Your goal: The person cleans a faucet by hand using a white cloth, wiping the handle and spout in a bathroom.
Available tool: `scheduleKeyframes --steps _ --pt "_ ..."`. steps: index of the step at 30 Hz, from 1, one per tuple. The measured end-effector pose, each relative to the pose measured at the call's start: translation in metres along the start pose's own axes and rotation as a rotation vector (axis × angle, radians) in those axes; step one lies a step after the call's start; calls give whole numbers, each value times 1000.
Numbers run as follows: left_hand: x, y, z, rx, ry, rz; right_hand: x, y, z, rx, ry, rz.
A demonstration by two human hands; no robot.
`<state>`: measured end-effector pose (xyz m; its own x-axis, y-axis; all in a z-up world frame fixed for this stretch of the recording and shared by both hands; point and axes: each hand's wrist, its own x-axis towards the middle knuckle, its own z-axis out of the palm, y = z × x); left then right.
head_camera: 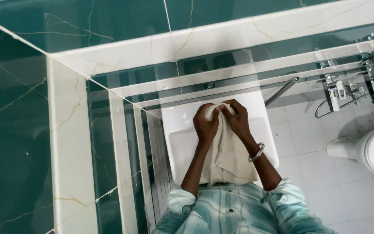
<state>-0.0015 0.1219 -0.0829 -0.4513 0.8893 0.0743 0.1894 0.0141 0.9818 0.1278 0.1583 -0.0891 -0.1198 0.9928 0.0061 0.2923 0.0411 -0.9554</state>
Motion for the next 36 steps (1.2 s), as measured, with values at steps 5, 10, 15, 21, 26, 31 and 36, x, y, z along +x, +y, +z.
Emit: scheduleKeyframes --steps 5,10,15,21,26,31,36 --pt "-1 -15 0 3 -13 18 -6 11 9 82 48 45" --pt "-37 -16 -17 -18 -152 164 -46 9 -5 234 -123 -97" --pt "-30 -15 -9 -95 -123 129 -34 15 -1 259 -73 14" --pt "5 -25 6 -52 -97 -61 8 31 6 163 30 9" --pt "2 -34 7 -101 -85 -30 3 26 3 209 -23 7" --pt "-28 -19 -12 -156 -206 -102 -37 18 0 296 -93 -42" --pt "-29 -9 -6 -131 -171 -157 -27 30 -2 350 -116 7"
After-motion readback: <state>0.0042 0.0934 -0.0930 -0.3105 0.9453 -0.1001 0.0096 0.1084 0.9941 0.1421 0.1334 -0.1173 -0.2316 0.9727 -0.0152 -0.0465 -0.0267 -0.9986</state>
